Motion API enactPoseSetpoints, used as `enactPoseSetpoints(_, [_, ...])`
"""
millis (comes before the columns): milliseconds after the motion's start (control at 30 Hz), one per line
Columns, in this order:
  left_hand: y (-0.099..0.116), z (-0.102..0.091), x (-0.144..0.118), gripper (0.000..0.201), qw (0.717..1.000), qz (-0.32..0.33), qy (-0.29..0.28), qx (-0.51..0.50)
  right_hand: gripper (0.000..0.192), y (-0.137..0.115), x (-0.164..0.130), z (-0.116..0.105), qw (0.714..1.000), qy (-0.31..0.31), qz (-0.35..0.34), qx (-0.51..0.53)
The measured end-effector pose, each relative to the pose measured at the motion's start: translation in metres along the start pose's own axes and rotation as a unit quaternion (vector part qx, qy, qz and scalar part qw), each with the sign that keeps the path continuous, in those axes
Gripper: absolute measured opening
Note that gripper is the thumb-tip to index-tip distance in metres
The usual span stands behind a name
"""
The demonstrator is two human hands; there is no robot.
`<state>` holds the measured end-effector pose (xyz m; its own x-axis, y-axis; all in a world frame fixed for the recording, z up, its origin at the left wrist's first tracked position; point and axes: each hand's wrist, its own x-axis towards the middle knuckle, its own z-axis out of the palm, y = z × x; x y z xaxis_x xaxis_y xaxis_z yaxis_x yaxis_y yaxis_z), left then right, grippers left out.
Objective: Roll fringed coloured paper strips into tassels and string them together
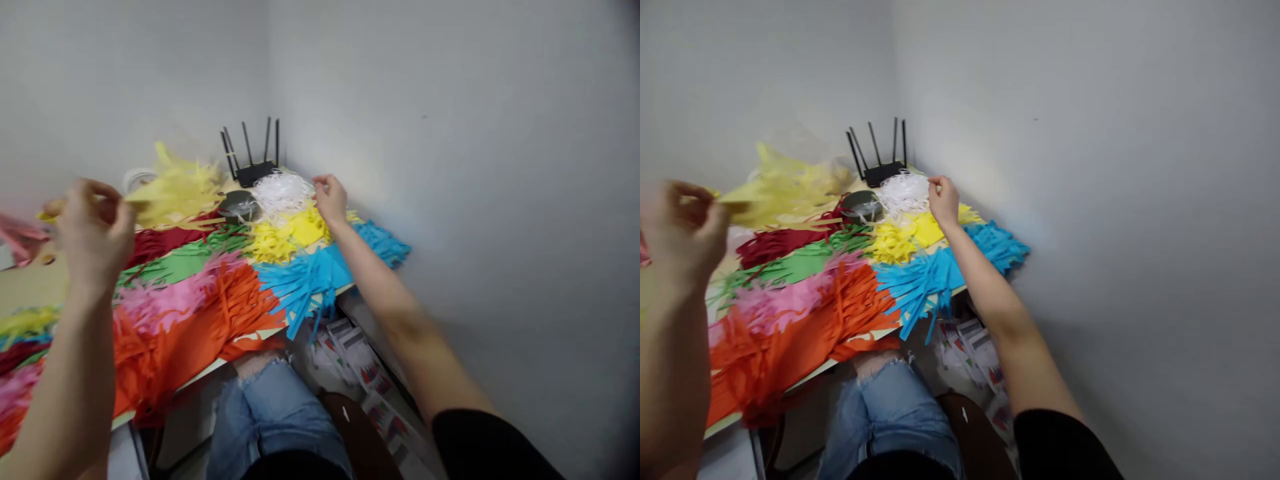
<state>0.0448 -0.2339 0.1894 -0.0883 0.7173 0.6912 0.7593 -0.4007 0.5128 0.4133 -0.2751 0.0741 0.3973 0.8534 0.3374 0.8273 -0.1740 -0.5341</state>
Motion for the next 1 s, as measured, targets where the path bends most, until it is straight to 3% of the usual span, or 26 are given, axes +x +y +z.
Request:
enactPoseSetpoints(33, [-0.001, -0.016, -0.015, 0.014, 0.996, 0.055, -0.062, 0.014, 0.053, -0.026, -0.014, -0.005, 0.995, 0.077, -0.051, 0.050])
enactPoseSetpoints(67, [0.000, -0.029, -0.029, 0.010, 0.987, 0.096, -0.123, 0.025, 0.050, -0.054, -0.030, -0.009, 0.979, 0.110, -0.140, 0.097])
enactPoseSetpoints(133, [0.000, -0.047, -0.051, 0.007, 0.968, 0.131, -0.214, 0.020, 0.054, -0.112, -0.065, -0.014, 0.930, 0.069, -0.338, 0.130])
enactPoseSetpoints(200, [-0.001, -0.060, -0.065, 0.005, 0.956, 0.134, -0.262, 0.002, 0.067, -0.162, -0.095, -0.012, 0.880, -0.007, -0.460, 0.116])
enactPoseSetpoints(267, [-0.005, -0.071, -0.076, 0.005, 0.951, 0.121, -0.284, 0.000, 0.066, -0.199, -0.113, -0.004, 0.866, -0.068, -0.488, 0.089])
enactPoseSetpoints(367, [-0.020, -0.086, -0.088, 0.010, 0.951, 0.088, -0.293, 0.037, 0.042, -0.228, -0.123, 0.007, 0.884, -0.148, -0.442, 0.033])
enactPoseSetpoints(467, [-0.041, -0.093, -0.095, 0.023, 0.963, 0.064, -0.261, 0.032, 0.026, -0.244, -0.126, 0.006, 0.893, -0.192, -0.407, -0.018])
enactPoseSetpoints(567, [-0.062, -0.095, -0.095, 0.023, 0.961, 0.041, -0.273, -0.017, 0.021, -0.253, -0.129, -0.003, 0.891, -0.176, -0.418, -0.006])
enactPoseSetpoints(700, [-0.079, -0.102, -0.090, 0.031, 0.933, -0.043, -0.335, -0.125, 0.018, -0.252, -0.124, -0.008, 0.887, -0.150, -0.426, 0.096])
enactPoseSetpoints(867, [-0.087, -0.110, -0.094, 0.031, 0.909, -0.138, -0.322, -0.224, 0.011, -0.236, -0.116, 0.003, 0.867, -0.240, -0.374, 0.228])
enactPoseSetpoints(1000, [-0.091, -0.111, -0.102, 0.033, 0.901, -0.151, -0.289, -0.287, 0.021, -0.222, -0.121, 0.007, 0.848, -0.246, -0.345, 0.318])
